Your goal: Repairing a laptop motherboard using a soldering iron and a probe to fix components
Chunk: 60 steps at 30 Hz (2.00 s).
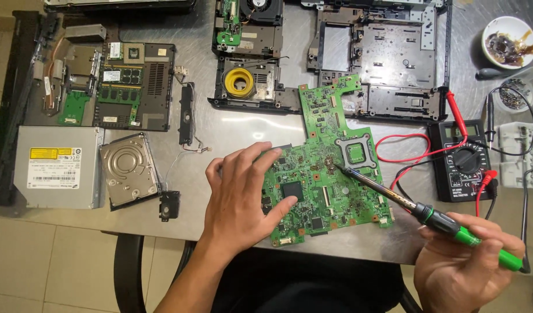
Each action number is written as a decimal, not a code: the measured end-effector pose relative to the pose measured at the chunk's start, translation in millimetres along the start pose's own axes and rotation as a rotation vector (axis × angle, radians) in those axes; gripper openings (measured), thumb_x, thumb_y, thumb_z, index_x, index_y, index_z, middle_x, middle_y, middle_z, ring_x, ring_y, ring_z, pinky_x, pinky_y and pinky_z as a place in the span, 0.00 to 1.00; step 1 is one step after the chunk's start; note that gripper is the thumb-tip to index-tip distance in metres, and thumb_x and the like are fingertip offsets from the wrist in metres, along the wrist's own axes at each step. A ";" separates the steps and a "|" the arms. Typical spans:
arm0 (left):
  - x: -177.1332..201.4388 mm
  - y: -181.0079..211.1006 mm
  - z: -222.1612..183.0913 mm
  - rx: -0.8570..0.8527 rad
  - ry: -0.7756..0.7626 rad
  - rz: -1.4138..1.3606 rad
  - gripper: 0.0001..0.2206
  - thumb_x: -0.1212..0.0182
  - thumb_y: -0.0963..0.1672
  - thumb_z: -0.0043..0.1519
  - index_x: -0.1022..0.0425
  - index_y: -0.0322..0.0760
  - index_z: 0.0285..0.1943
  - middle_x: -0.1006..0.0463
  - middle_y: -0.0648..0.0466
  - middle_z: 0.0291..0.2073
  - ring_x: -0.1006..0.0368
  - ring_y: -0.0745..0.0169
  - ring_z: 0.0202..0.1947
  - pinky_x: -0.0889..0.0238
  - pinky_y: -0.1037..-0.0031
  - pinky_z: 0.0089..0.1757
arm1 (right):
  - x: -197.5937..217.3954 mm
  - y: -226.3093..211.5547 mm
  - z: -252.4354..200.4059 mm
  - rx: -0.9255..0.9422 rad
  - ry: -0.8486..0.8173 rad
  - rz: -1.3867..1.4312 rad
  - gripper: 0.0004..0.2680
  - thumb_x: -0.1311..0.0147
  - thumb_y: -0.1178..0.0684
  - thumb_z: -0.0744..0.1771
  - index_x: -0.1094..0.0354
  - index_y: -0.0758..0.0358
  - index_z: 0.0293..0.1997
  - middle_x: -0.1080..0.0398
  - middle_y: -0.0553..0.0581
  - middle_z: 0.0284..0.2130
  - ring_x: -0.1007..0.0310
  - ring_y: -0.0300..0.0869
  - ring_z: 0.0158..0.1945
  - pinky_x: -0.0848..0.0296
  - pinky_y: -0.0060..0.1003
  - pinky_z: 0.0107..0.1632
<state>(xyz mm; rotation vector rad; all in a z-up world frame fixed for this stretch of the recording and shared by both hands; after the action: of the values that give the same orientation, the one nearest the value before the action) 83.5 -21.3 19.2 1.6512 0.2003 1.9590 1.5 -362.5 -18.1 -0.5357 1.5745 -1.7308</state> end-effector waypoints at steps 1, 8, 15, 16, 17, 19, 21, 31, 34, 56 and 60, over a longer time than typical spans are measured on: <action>0.5 0.2 -0.2 -0.002 0.003 0.001 0.33 0.33 0.56 0.57 0.39 0.47 0.69 0.34 0.53 0.66 0.36 0.49 0.62 0.52 0.53 0.56 | 1.4 0.6 -0.6 0.003 0.000 0.003 0.11 0.52 0.43 0.75 0.44 0.58 0.53 0.35 0.64 0.44 0.30 0.48 0.38 0.21 0.36 0.33; 0.9 1.2 -4.0 -0.037 0.016 -0.021 0.34 0.32 0.56 0.56 0.38 0.46 0.69 0.34 0.53 0.66 0.36 0.49 0.60 0.53 0.55 0.54 | -0.9 -5.7 -6.5 0.069 -0.054 -0.039 0.11 0.54 0.43 0.75 0.47 0.58 0.53 0.35 0.68 0.45 0.35 0.52 0.28 0.23 0.37 0.33; 1.5 3.5 -9.4 -0.095 0.036 -0.017 0.38 0.27 0.57 0.54 0.39 0.49 0.71 0.34 0.53 0.66 0.32 0.52 0.55 0.52 0.57 0.53 | 3.0 -2.3 -7.2 0.109 -0.072 0.011 0.09 0.53 0.47 0.75 0.46 0.58 0.52 0.34 0.69 0.45 0.34 0.54 0.30 0.20 0.43 0.34; 1.5 3.6 -10.2 -0.098 0.039 -0.015 0.38 0.27 0.57 0.54 0.39 0.49 0.71 0.34 0.53 0.66 0.32 0.52 0.55 0.52 0.57 0.53 | 0.6 -4.4 -8.9 0.112 -0.070 0.015 0.09 0.53 0.47 0.75 0.46 0.58 0.52 0.34 0.69 0.45 0.34 0.54 0.30 0.20 0.43 0.34; 1.5 4.2 -11.0 -0.108 0.047 -0.006 0.37 0.27 0.57 0.55 0.39 0.48 0.71 0.34 0.53 0.65 0.31 0.52 0.55 0.52 0.57 0.52 | -1.4 -7.1 -10.6 0.127 -0.063 0.004 0.09 0.52 0.47 0.75 0.46 0.59 0.51 0.34 0.69 0.45 0.33 0.54 0.30 0.20 0.43 0.34; 1.7 5.6 -12.0 -0.120 0.058 0.006 0.37 0.27 0.57 0.55 0.39 0.48 0.71 0.34 0.53 0.65 0.30 0.52 0.55 0.52 0.57 0.52 | -2.1 -8.4 -12.0 0.146 -0.055 -0.002 0.09 0.52 0.47 0.75 0.46 0.59 0.51 0.34 0.69 0.45 0.33 0.54 0.30 0.20 0.42 0.34; 2.4 5.6 -12.1 -0.116 0.061 0.018 0.36 0.29 0.57 0.55 0.38 0.48 0.70 0.34 0.55 0.64 0.30 0.55 0.55 0.53 0.59 0.52 | -2.9 -7.9 -12.2 0.173 -0.080 0.024 0.08 0.52 0.49 0.74 0.45 0.60 0.51 0.34 0.69 0.44 0.31 0.54 0.31 0.20 0.42 0.33; 4.1 7.1 -13.6 -0.121 0.079 0.024 0.35 0.30 0.57 0.55 0.36 0.47 0.69 0.33 0.55 0.63 0.30 0.55 0.55 0.53 0.60 0.52 | -4.6 -10.5 -16.5 0.183 -0.049 0.032 0.08 0.51 0.49 0.73 0.45 0.62 0.48 0.33 0.68 0.43 0.32 0.54 0.31 0.19 0.42 0.33; 4.1 7.7 -13.4 -0.122 0.074 0.026 0.34 0.31 0.57 0.56 0.37 0.47 0.69 0.33 0.55 0.63 0.30 0.53 0.55 0.53 0.59 0.52 | -0.8 -6.5 -17.4 0.173 -0.025 0.060 0.07 0.51 0.50 0.73 0.44 0.61 0.47 0.33 0.68 0.43 0.31 0.53 0.33 0.18 0.44 0.33; 6.7 8.0 -12.6 -0.121 0.090 0.001 0.31 0.32 0.56 0.57 0.35 0.47 0.68 0.31 0.55 0.62 0.31 0.54 0.57 0.53 0.59 0.52 | 8.8 7.1 -7.0 -0.057 0.095 0.125 0.07 0.54 0.49 0.72 0.41 0.60 0.50 0.28 0.64 0.40 0.26 0.53 0.29 0.20 0.39 0.35; 4.8 4.7 -11.6 -0.091 0.089 -0.008 0.31 0.32 0.55 0.57 0.35 0.47 0.68 0.31 0.55 0.62 0.31 0.54 0.55 0.53 0.61 0.51 | 9.9 10.4 5.5 -0.137 0.109 0.182 0.08 0.54 0.48 0.73 0.37 0.60 0.46 0.27 0.63 0.36 0.26 0.50 0.27 0.21 0.39 0.35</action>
<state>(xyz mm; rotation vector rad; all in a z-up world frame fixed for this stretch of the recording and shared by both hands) 70.7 -20.0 22.8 1.5051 0.1483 2.0071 1.4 -373.4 -29.0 -0.3556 1.7704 -1.5464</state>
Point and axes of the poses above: each hand's wrist, its own z-axis towards the middle knuckle, its own x-axis out of the back of the hand, y = z × x, the point moved 9 cm from there along z, towards the middle knuckle
